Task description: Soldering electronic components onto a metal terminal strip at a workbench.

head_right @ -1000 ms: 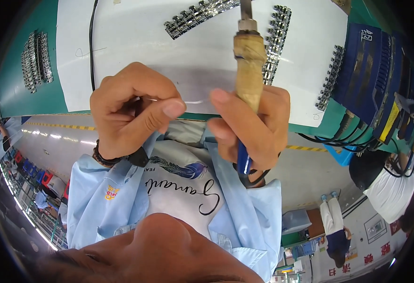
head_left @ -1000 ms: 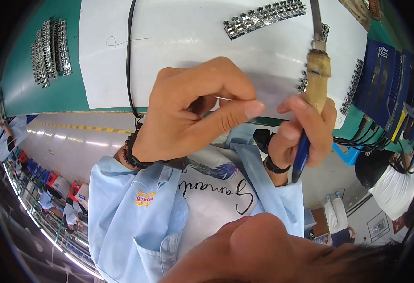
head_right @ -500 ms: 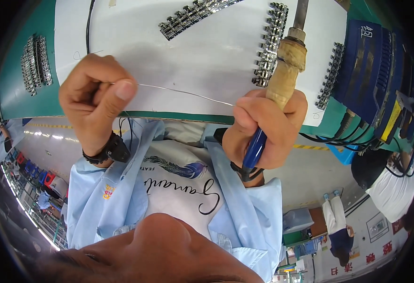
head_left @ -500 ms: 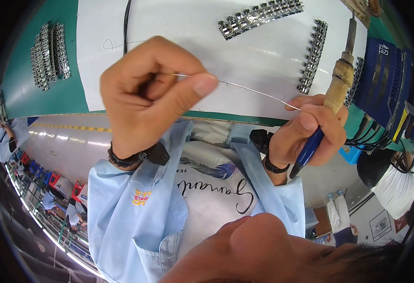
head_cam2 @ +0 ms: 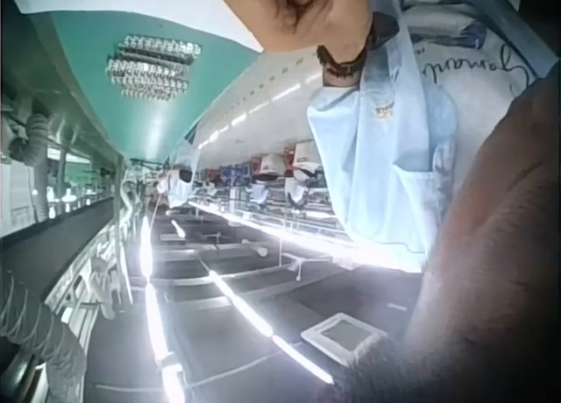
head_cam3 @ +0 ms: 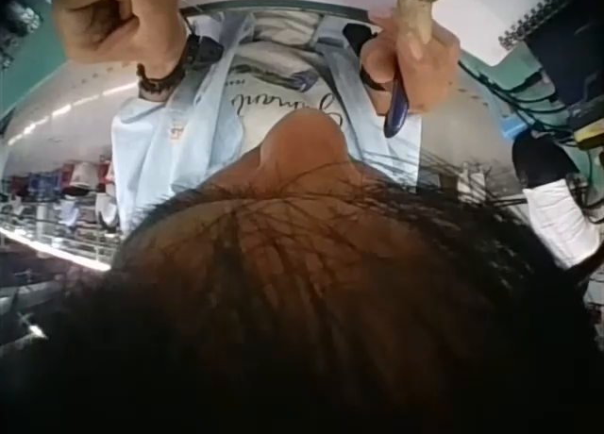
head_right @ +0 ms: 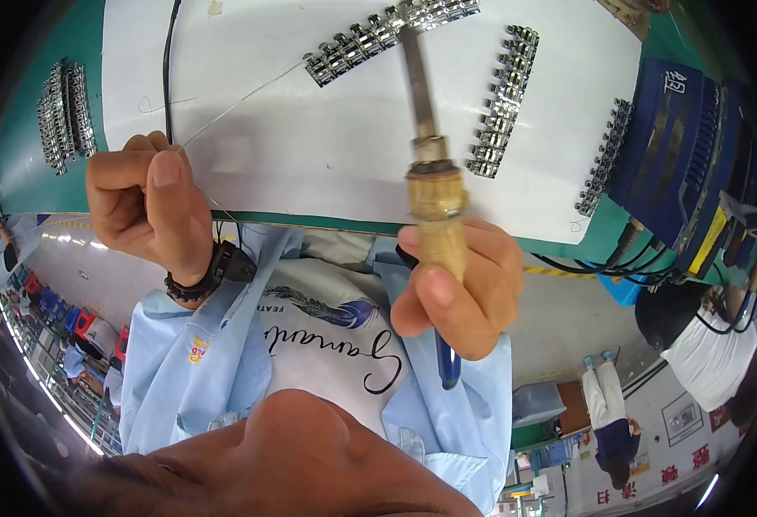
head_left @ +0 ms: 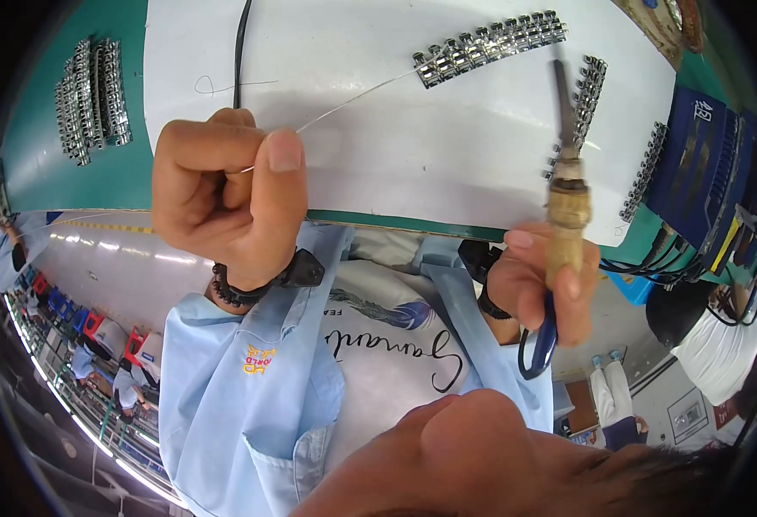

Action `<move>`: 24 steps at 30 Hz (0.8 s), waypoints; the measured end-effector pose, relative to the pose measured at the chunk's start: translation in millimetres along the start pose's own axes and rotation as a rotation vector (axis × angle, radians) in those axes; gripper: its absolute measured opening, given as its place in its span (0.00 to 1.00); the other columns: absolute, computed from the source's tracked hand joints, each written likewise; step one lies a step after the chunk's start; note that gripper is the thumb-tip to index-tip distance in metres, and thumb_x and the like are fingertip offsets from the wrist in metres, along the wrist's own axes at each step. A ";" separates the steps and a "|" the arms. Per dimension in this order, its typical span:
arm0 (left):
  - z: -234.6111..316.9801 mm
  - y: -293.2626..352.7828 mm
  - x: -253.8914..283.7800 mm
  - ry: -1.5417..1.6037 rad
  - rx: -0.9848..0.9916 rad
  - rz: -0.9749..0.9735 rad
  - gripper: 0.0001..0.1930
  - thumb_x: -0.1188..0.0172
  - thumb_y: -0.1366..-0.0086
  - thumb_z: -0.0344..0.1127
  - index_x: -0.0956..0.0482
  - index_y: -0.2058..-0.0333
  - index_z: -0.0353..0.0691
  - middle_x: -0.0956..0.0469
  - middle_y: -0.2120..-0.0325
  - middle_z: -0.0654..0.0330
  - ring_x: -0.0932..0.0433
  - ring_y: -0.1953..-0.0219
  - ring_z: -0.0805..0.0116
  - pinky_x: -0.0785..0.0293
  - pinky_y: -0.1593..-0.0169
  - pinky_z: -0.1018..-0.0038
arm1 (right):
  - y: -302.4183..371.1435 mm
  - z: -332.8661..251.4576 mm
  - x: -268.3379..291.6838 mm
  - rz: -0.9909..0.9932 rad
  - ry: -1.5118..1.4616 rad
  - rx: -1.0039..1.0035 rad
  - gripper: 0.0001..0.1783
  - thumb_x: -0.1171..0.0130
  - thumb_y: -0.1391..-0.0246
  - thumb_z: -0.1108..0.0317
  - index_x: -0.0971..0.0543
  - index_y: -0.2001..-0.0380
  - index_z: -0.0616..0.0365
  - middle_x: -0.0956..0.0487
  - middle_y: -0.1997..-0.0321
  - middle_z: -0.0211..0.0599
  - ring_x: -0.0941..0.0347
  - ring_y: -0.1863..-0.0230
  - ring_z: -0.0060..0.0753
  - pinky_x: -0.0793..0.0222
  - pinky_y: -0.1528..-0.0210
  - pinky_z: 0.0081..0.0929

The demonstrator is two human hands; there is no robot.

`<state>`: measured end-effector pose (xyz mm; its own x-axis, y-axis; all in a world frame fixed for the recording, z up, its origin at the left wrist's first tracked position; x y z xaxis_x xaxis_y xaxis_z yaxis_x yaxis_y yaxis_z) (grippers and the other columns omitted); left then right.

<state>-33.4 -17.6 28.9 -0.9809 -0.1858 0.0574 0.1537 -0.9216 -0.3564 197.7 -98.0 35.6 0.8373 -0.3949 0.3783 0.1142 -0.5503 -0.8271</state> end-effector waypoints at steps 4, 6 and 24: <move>-5.1 -4.5 6.3 -0.002 0.005 -0.024 0.11 0.38 0.45 0.22 0.32 0.78 0.39 0.46 0.90 0.76 0.52 0.84 0.86 0.57 0.80 0.84 | -6.1 -4.8 -10.2 -0.076 -0.003 -0.082 0.20 0.58 0.35 0.56 0.34 0.55 0.65 0.26 0.85 0.41 0.31 0.85 0.31 0.35 0.84 0.21; -8.0 -5.5 8.3 -0.003 0.022 -0.027 0.11 0.37 0.45 0.22 0.32 0.78 0.39 0.45 0.90 0.76 0.52 0.84 0.86 0.57 0.80 0.84 | -5.6 -5.9 -15.2 -0.107 0.041 -0.129 0.19 0.57 0.36 0.56 0.31 0.57 0.64 0.25 0.84 0.40 0.30 0.84 0.32 0.34 0.82 0.21; -17.8 -7.7 19.8 -0.022 0.098 -0.010 0.10 0.37 0.45 0.22 0.31 0.77 0.38 0.40 0.88 0.75 0.52 0.84 0.89 0.57 0.80 0.85 | -15.1 -8.8 -38.2 -0.217 0.079 -0.255 0.18 0.50 0.39 0.57 0.25 0.61 0.64 0.23 0.82 0.41 0.30 0.80 0.34 0.34 0.76 0.23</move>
<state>-56.1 -8.1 16.1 -0.9797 -0.1833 0.0815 0.1563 -0.9521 -0.2628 159.3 -81.1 37.2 0.7627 -0.2989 0.5736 0.1396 -0.7899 -0.5972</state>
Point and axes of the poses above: each hand's wrist, its own y-axis away from the middle knuckle, its own x-axis out of the back of the hand, z = x × y, the point moved 7 cm from there along -y, towards the middle knuckle
